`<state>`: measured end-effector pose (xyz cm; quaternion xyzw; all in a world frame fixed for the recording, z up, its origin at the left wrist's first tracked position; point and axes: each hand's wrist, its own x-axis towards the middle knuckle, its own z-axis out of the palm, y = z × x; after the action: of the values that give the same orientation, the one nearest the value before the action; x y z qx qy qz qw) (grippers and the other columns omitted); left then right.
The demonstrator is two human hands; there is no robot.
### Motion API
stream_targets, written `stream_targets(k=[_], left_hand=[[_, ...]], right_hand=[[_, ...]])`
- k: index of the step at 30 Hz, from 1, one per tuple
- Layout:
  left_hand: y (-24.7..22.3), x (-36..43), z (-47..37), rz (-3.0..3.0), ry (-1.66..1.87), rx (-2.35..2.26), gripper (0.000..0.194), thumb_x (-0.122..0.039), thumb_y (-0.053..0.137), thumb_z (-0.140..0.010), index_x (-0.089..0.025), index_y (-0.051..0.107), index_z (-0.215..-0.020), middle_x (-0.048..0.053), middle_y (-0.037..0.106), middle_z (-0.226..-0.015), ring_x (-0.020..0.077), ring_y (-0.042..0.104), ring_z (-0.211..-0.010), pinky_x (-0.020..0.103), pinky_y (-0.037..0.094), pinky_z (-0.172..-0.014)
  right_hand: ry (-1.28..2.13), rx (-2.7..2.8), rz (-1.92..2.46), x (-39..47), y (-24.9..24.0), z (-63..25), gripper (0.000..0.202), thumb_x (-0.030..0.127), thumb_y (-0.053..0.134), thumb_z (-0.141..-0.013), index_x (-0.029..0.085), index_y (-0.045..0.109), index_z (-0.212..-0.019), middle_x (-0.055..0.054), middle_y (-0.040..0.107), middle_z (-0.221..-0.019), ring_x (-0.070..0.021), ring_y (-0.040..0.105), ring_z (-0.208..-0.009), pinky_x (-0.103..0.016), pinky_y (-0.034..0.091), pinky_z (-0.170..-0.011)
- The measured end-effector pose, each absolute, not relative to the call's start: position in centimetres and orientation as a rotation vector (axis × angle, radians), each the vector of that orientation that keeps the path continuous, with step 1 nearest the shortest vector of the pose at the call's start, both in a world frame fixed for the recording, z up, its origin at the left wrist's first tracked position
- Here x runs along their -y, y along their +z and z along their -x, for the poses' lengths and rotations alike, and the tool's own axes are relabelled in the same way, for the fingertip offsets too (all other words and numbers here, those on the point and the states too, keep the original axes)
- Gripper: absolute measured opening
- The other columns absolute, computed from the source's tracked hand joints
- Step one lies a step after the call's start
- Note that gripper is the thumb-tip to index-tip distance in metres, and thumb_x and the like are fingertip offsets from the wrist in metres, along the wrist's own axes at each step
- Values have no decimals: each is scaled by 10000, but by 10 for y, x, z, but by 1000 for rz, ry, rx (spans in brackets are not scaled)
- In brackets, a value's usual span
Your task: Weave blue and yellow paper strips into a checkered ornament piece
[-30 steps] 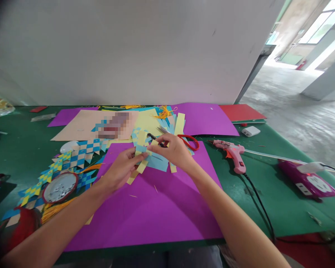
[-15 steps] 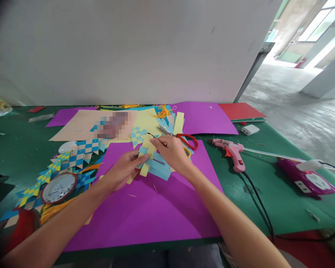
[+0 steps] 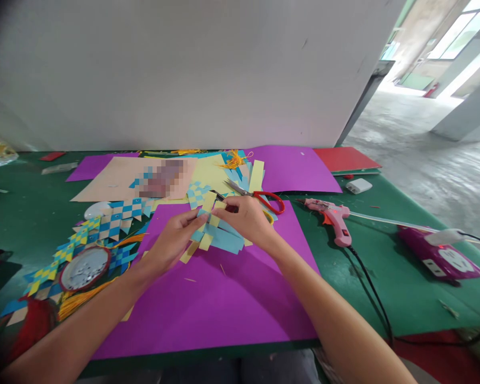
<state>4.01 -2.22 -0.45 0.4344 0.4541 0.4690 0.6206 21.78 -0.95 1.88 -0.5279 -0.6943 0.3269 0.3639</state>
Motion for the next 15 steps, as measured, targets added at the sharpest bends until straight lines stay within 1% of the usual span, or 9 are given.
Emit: stream_targets(k=[3, 6, 10, 13, 15], left_hand=[[-3, 23, -40, -1163, 1018, -1054, 194, -334, 761, -717, -188, 653, -649, -4, 573, -569, 182, 586, -665, 240, 432, -585], [-4, 23, -40, -1233, 991, -1074, 199, -367, 747, -729, -180, 682, -714, 3, 602, -611, 162, 569, -623, 238, 415, -563], [-5, 23, -41, -1275, 947, -1071, 236, -409, 720, -752, -181, 705, -810, 16, 647, -683, 161, 577, -633, 247, 435, -589], [-4, 23, -42, -1311, 921, -1075, 251, -427, 706, -759, -178, 702, -791, 33, 669, -735, 173, 595, -676, 255, 456, -617], [-3, 23, -42, -1341, 922, -1123, 284, -463, 677, -775, -179, 693, -778, 33, 660, -727, 180, 598, -686, 258, 463, -610]], right_hand=[[857, 1747, 1378, 9, 19, -218, 353, 333, 618, -788, 187, 424, -533, 54, 416, -516, -74, 320, -502, -240, 229, -455], [861, 1702, 1370, 8, 19, -219, 310, 361, 607, -801, 174, 518, -570, 44, 456, -528, -82, 348, -512, -234, 258, -463], [858, 1632, 1357, 8, 16, -218, 328, 366, 610, -811, 172, 526, -560, 48, 441, -517, -79, 340, -499, -234, 258, -465], [862, 1592, 1338, 8, 14, -216, 338, 359, 606, -816, 175, 510, -549, 53, 442, -507, -76, 342, -484, -236, 262, -469], [856, 1588, 1329, 8, 14, -216, 339, 347, 604, -814, 175, 498, -542, 58, 426, -503, -73, 333, -485, -236, 260, -475]])
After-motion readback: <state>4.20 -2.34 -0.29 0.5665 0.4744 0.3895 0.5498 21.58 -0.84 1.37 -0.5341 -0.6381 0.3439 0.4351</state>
